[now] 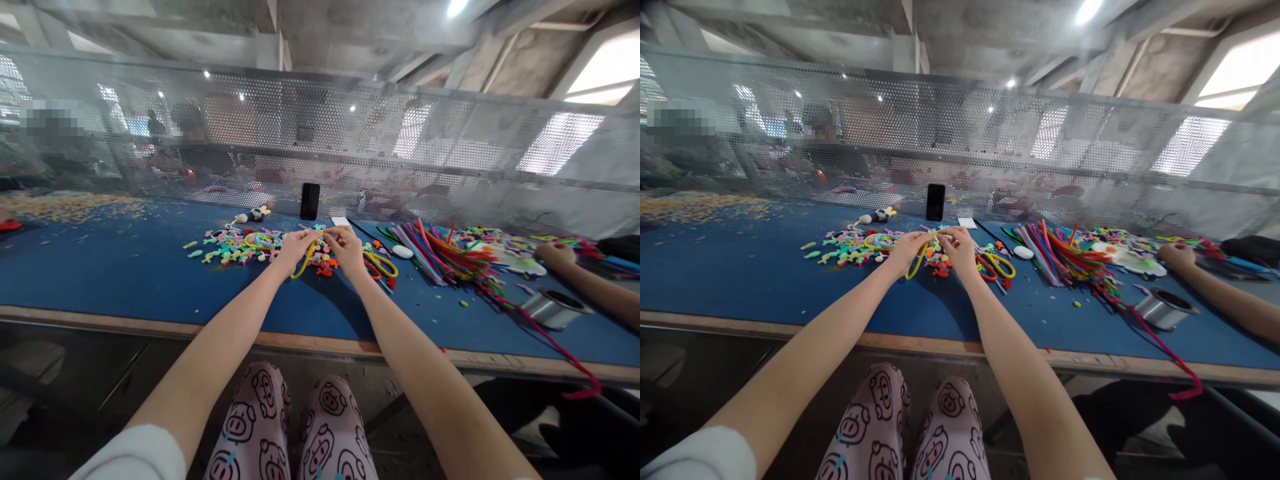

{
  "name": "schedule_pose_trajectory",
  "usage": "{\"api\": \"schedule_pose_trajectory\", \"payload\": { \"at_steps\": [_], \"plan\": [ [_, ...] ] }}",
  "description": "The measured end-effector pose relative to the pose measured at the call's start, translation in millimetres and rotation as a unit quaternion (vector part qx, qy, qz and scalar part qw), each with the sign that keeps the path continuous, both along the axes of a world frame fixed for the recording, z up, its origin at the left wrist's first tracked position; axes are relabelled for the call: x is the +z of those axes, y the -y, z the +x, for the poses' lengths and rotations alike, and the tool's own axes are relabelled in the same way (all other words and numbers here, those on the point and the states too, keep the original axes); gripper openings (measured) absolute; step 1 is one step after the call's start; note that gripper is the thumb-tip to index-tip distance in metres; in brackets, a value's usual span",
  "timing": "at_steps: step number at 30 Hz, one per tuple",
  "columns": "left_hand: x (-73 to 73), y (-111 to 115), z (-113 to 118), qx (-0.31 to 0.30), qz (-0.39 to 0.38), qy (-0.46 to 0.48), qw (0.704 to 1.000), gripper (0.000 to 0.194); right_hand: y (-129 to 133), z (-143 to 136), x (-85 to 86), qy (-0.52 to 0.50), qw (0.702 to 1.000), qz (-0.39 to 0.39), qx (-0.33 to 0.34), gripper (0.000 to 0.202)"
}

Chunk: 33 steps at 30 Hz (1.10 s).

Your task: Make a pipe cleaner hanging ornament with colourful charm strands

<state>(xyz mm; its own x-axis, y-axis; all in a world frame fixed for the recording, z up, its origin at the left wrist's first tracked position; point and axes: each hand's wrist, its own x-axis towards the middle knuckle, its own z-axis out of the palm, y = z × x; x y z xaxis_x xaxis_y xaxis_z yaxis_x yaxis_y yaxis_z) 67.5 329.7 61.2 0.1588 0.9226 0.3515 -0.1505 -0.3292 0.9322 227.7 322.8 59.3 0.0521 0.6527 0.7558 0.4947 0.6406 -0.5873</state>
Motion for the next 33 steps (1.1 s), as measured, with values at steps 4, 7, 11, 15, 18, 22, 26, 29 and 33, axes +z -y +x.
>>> {"api": "schedule_pose_trajectory", "payload": {
  "at_steps": [4, 7, 11, 15, 18, 22, 26, 29, 33],
  "plan": [
    [1.1, 0.8, -0.1, -0.016, -0.027, 0.018, 0.999, 0.032, -4.0, 0.0, -3.8, -0.039, 0.999, -0.024, 0.023, 0.028],
    [1.6, 1.7, -0.4, -0.018, -0.041, 0.011, 0.999, 0.031, -5.7, -1.5, -6.7, -0.067, 0.996, -0.036, 0.051, 0.027],
    [1.2, 1.7, -0.7, -0.034, -0.043, -0.004, 0.998, 0.028, -6.0, -4.1, -8.3, -0.1, 0.988, -0.082, 0.081, 0.032],
    [-0.5, -1.5, -0.9, -0.067, -0.06, 0.004, 0.996, 0.026, -5.5, -5.1, -7.9, -0.128, 0.98, -0.108, 0.107, 0.034],
    [-0.5, -3.4, -1.1, -0.091, -0.083, 0.015, 0.992, 0.026, -4.3, -4.5, -6.9, -0.127, 0.979, -0.105, 0.119, 0.033],
    [2.3, -2.7, -2.1, -0.102, -0.122, 0.006, 0.987, 0.027, -2.9, -3.8, -6.2, -0.135, 0.973, -0.133, 0.134, 0.037],
    [5.5, -1.8, -3.8, -0.112, -0.154, 0.009, 0.982, 0.026, -2.2, -5.6, -5.9, -0.163, 0.957, -0.18, 0.159, 0.044],
    [6.4, -1.7, -4.5, -0.135, -0.173, 0.006, 0.976, 0.025, -1.7, -8.1, -5.4, -0.179, 0.949, -0.19, 0.176, 0.045],
    [3.2, -2.4, -2.4, -0.121, -0.147, -0.003, 0.982, 0.027, -2.9, -8.4, -6.3, -0.169, 0.952, -0.182, 0.177, 0.045]
  ]
}}
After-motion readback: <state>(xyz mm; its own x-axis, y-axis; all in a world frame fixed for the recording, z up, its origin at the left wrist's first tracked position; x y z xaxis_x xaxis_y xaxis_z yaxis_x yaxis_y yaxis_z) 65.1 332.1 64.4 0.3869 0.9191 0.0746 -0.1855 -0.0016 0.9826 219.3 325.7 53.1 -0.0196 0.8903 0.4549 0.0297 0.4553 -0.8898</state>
